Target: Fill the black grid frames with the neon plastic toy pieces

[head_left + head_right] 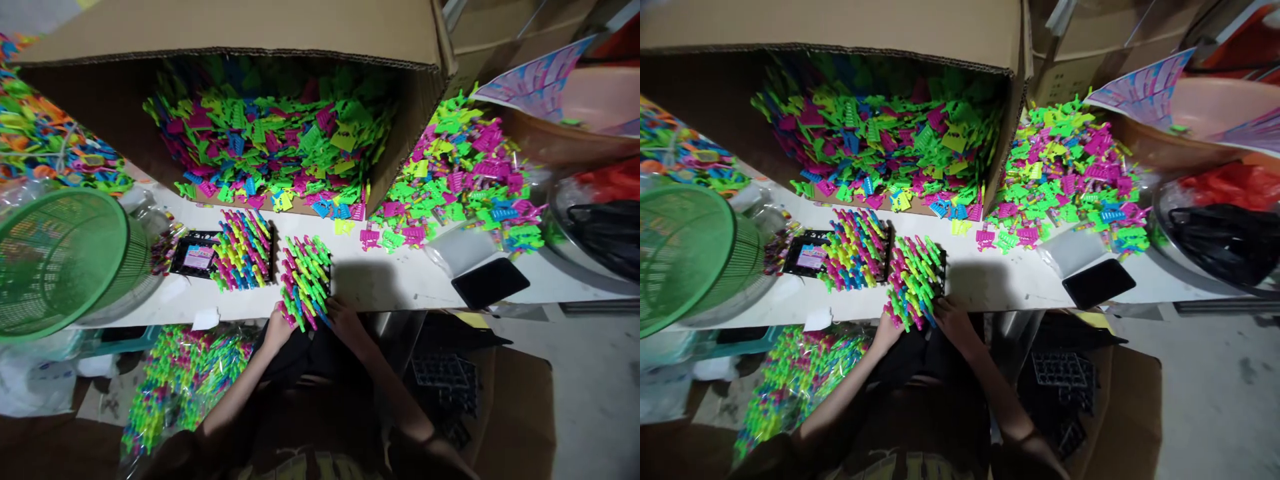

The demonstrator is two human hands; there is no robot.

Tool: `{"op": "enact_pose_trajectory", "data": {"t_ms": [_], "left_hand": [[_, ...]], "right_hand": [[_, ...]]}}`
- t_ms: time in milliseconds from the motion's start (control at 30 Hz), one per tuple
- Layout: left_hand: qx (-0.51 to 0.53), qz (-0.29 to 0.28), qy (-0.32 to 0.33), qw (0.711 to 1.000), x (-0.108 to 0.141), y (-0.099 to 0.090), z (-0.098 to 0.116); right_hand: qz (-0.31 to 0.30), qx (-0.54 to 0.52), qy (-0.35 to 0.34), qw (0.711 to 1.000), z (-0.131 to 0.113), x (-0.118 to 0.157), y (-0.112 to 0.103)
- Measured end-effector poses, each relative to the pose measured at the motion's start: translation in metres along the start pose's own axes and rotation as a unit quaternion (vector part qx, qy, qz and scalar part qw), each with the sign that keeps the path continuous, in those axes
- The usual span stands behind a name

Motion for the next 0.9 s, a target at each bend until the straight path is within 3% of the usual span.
{"op": "enact_pose_trajectory", "data": {"t_ms": [167,300,400,500,600,733,900], "left_hand": [[0.027,-0.028,0.01,0.999,-0.007,-0.003,0.001],[0.046,-0.039,0.02,0.998,-0.011,-0.002,0.0],[0.053,-0.044,0.029,0.997,-0.013,-0.001,-0.001],[0.051,-0.051,0.036,0.997,-0.014,0.003,-0.001],[0.046,-0.06,0.041,0.996,-0.015,0.008,0.0],[0.04,-0.073,0.042,0.996,-0.014,0.011,0.0],[0.034,-0.101,0.039,0.994,-0.011,0.008,-0.001]], "right_hand": [[-0.022,-0.018,0.025,0.999,0.001,-0.001,0.005],[-0.01,-0.115,0.064,0.991,0.013,-0.001,-0.01],[0.047,-0.108,0.103,0.988,0.04,-0.005,-0.044],[0.138,0.005,0.14,0.98,0.078,-0.019,-0.095],[0.16,0.128,0.138,0.969,0.104,-0.046,-0.126],[0.12,0.248,0.126,0.953,0.114,-0.073,-0.127],[0.059,0.291,0.084,0.951,0.098,-0.072,-0.106]]}}
Point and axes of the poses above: each hand's wrist, its own x-axis away from the middle knuckle, its own y-axis out of the palm, z = x × y, the point moved 10 cm from there along -x, towards the middle knuckle, and after that the axes turned 7 degrees about -x, right-handed, at the moved point
